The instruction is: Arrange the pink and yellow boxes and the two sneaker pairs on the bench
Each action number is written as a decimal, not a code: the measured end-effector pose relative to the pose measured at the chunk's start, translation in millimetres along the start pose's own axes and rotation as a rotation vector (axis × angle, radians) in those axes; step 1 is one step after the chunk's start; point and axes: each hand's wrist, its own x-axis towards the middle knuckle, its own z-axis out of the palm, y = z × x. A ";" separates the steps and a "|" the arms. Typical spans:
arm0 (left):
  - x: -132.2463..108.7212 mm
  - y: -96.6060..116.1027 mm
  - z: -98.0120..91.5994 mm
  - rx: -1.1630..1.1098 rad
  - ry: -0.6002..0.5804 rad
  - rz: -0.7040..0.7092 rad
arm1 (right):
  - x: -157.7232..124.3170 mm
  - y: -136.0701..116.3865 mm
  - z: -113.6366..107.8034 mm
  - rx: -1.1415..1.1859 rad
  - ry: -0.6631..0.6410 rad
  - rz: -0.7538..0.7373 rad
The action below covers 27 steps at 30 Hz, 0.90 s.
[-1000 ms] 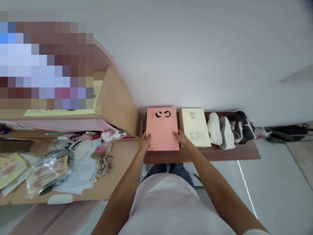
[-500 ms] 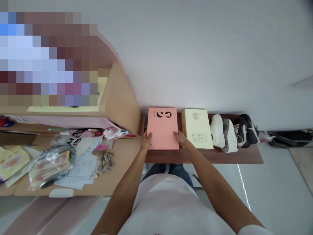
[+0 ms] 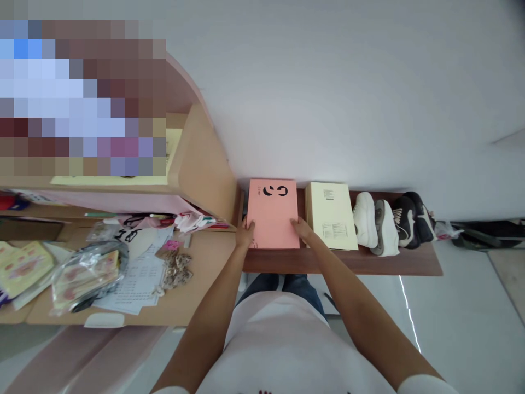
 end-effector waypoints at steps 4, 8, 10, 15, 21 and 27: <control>1.5 4.2 -2.6 -0.032 -0.020 -0.028 | 5.2 -3.6 -1.7 -0.047 0.030 0.048; 2.3 19.6 -8.7 0.044 0.082 -0.011 | 5.9 -11.6 -13.2 -0.172 0.162 -0.024; 0.9 34.2 -8.1 0.092 0.160 0.036 | 1.0 -15.8 -24.5 -0.168 0.198 -0.102; -16.0 83.8 23.3 -0.024 0.126 0.194 | -20.6 -22.4 -72.7 -0.122 0.273 -0.176; -48.9 126.4 94.7 -0.147 -0.083 0.199 | -37.6 -17.6 -143.5 -0.158 0.331 -0.152; -68.8 128.8 155.2 -0.175 -0.178 0.127 | -40.2 0.5 -190.9 -0.203 0.405 -0.130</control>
